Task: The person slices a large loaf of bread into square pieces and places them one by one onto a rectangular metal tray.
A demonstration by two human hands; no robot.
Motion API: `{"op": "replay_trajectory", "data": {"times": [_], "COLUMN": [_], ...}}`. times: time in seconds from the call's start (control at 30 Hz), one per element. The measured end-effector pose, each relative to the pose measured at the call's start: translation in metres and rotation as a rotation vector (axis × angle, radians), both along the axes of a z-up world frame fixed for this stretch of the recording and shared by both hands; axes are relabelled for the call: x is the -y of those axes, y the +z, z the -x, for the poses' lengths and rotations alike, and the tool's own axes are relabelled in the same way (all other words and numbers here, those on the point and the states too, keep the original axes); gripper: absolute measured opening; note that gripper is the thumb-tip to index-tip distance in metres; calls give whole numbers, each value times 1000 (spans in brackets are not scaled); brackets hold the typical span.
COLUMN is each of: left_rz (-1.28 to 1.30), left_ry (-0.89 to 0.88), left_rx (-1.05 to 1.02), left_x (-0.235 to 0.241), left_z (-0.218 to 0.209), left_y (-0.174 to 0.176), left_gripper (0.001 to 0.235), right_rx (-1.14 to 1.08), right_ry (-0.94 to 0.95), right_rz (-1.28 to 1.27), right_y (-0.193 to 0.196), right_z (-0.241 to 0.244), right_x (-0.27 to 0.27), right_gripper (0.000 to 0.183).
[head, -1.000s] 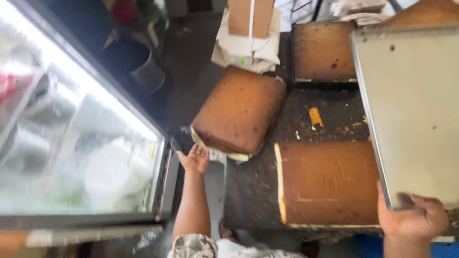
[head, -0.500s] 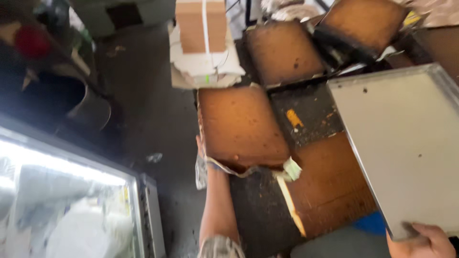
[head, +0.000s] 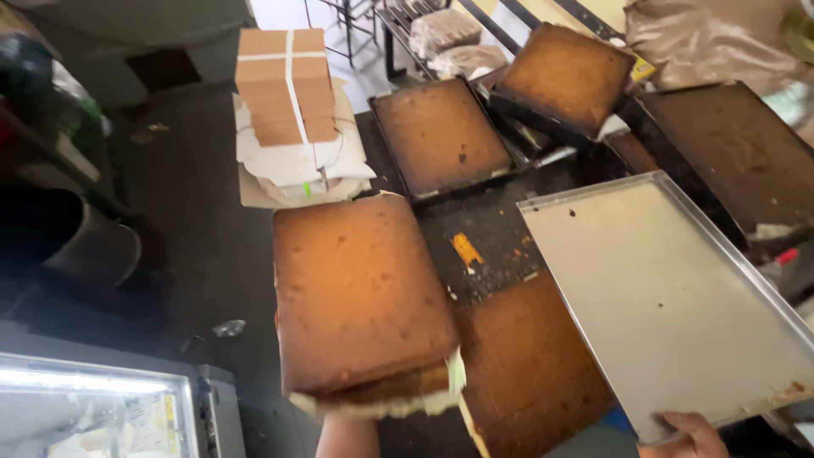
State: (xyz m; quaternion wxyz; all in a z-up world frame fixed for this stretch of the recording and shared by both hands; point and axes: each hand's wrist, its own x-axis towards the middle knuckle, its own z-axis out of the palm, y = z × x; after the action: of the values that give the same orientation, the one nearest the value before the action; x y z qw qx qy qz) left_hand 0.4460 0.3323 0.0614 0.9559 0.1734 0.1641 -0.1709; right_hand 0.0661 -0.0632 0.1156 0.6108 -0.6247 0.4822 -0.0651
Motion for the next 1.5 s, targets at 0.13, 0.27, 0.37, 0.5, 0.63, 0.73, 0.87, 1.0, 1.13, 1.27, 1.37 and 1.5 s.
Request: {"op": "replay_trajectory", "data": {"times": [0.13,0.27,0.37,0.5,0.63,0.73,0.87,1.0,1.13,1.27,1.37,1.5], "left_rz": [13,69,141,220,268,-59,-57,-418,-771,-1085,-1184,-1257], "left_ry": [6,0,-42,-24,4,-170,-436,-195,-35,61,30,-105], "left_rx": [-33,-20,-3,-86,-169,-68,235,550,-18,139,63,230], "left_x": [22,58,110,117,98,60,36,10,-135,-330,-405,-399], "left_z": [1,-30,-64,-40,15,70,154,216,202,176,201,249], "left_y": [-4,7,17,12,19,36,67,68,0,-69,-100,-134], "left_gripper": [73,75,77,79,80,73,65,69,41,36,29,33], "right_rx": [-165,-154,-108,-132,-128,-100,-32,138,324,89,406,540], "right_ry": [138,187,164,188,211,292,524,900,1323,1528,912,378], "right_rz": [-13,18,70,83,116,119,120,133,173,285,490,802], "right_y": [-12,-14,-15,-23,-23,-26,-22,-11,17,34,25,-4], "right_z": [-16,-57,-80,-61,-33,-7,11,-9,-37,-37,-13,4], "right_x": [21,37,52,47,30,-19,-96,-186,-268,-283,-255,-209], "right_gripper": [53,51,49,46,44,43,41,39,38,33,19,19]}}
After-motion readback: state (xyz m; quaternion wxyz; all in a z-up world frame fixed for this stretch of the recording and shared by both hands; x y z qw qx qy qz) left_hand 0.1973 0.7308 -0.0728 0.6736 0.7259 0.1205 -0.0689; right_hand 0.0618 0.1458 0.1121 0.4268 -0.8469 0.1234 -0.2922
